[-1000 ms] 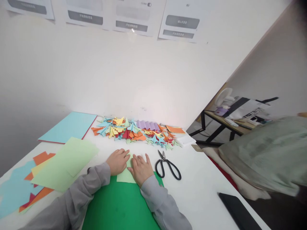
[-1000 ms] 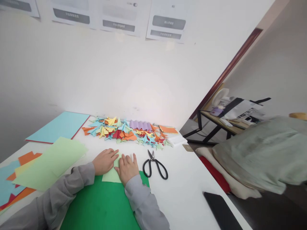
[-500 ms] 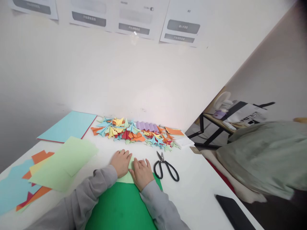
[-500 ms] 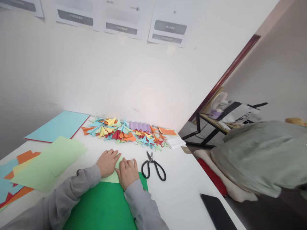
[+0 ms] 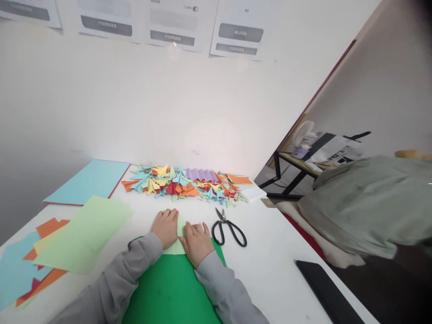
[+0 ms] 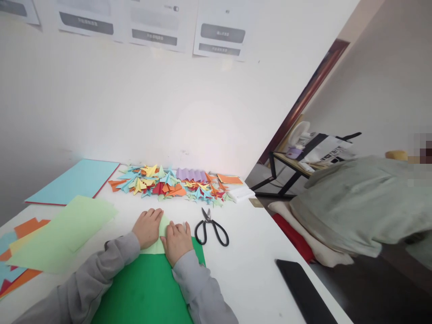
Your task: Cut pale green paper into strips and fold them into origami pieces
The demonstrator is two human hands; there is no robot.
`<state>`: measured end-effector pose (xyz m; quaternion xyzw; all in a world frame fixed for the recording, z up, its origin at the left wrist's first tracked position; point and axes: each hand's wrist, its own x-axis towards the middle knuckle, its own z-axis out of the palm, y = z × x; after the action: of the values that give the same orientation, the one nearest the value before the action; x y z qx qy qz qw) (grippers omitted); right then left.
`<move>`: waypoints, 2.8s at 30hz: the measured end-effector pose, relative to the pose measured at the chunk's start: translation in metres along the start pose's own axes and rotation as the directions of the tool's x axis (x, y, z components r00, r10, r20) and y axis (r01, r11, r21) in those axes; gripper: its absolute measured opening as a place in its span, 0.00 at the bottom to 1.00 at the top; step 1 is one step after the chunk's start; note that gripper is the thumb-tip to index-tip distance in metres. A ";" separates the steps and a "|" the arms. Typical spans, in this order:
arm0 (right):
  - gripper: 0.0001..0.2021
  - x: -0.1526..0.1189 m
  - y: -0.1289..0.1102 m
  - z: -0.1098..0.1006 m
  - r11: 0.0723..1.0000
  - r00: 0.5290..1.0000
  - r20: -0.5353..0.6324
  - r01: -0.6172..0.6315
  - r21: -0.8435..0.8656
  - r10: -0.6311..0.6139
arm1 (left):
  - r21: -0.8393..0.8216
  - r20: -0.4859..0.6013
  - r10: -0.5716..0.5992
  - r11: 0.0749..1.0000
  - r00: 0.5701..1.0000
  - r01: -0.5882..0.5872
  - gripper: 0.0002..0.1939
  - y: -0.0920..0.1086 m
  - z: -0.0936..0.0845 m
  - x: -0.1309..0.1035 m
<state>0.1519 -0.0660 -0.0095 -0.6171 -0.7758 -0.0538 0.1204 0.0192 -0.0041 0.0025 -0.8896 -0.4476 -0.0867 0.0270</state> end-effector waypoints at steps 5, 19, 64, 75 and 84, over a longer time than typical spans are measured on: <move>0.17 -0.001 0.000 0.000 1.000 1.000 0.003 -0.003 0.018 0.002 | 0.044 0.023 -0.003 0.999 1.000 0.002 0.23 -0.004 -0.003 0.003; 0.14 -0.002 -0.002 -0.003 1.000 1.000 0.008 -0.006 0.029 0.005 | 0.050 -0.001 -0.024 0.998 1.000 0.024 0.24 -0.004 0.001 -0.002; 0.23 0.036 0.010 0.018 0.991 0.988 0.130 0.075 0.115 -0.089 | -0.340 -0.301 -0.233 0.932 0.925 0.124 0.21 -0.037 0.026 -0.005; 0.23 0.037 0.011 0.019 0.987 0.984 0.155 0.063 0.150 -0.086 | -0.270 -0.390 0.214 0.903 0.896 -0.333 0.17 -0.031 0.018 -0.012; 0.23 0.037 0.013 0.022 0.984 0.990 0.122 0.054 0.171 -0.076 | -0.159 -0.350 0.318 0.907 0.881 -0.391 0.16 -0.028 0.015 -0.017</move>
<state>0.1543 -0.0233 -0.0221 -0.5812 -0.8035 0.0476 0.1199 -0.0114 0.0015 -0.0160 -0.9284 -0.2533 -0.2715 0.0129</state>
